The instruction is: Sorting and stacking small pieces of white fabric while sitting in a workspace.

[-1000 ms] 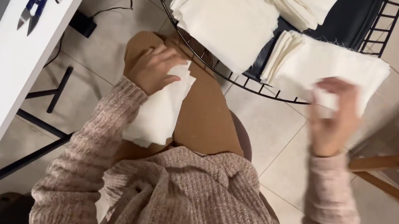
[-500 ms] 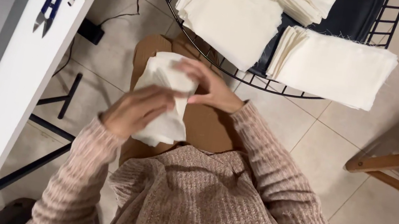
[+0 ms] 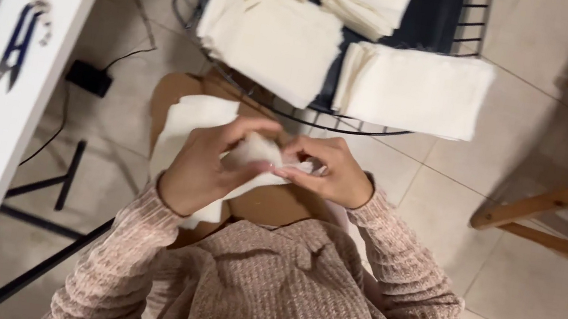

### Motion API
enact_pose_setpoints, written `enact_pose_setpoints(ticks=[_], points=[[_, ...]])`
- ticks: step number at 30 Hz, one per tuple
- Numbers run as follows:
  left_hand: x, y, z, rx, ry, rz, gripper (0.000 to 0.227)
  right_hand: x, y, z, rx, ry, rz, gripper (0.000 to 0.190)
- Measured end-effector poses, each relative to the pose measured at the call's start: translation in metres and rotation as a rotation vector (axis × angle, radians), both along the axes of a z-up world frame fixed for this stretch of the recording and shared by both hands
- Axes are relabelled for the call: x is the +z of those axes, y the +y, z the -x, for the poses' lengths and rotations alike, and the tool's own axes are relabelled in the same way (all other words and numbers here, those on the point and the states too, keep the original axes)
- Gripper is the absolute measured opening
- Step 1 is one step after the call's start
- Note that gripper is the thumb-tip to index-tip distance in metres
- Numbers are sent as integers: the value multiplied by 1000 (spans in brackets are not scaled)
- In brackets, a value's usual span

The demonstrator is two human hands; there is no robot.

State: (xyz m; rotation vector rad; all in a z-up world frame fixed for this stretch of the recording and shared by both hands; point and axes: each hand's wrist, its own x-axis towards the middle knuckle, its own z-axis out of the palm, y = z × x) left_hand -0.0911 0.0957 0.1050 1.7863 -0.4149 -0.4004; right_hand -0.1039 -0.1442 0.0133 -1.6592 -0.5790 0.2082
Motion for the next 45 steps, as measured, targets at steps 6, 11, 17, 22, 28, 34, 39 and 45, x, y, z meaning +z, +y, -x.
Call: enact_pose_setpoints(ticks=[6,11,17,22,28,34,39,45], points=[[-38,-68,-35,73,-47,247,28,-26,-109,19,-178,1,322,26],[-65,-125,-78,162,-66,299,27,8,-202,14,-503,147,307,22],[-156,-198,-119,321,-70,265,41,42,-205,-33,-764,89,441,18],[-143,-174,-120,453,-180,164,51,-3,-212,-51,-773,-266,895,26],[-105,15,-91,77,-268,-58,14,27,-153,-28,-996,-580,825,46],[-204,99,-73,-60,-384,-772,33,-50,-70,3,-870,-479,420,24],[-249,90,-83,-161,-333,-859,22,-75,-9,10,-660,-213,251,20],[-135,93,-50,-155,-438,-660,8,-64,31,-20,-435,-5,41,21]])
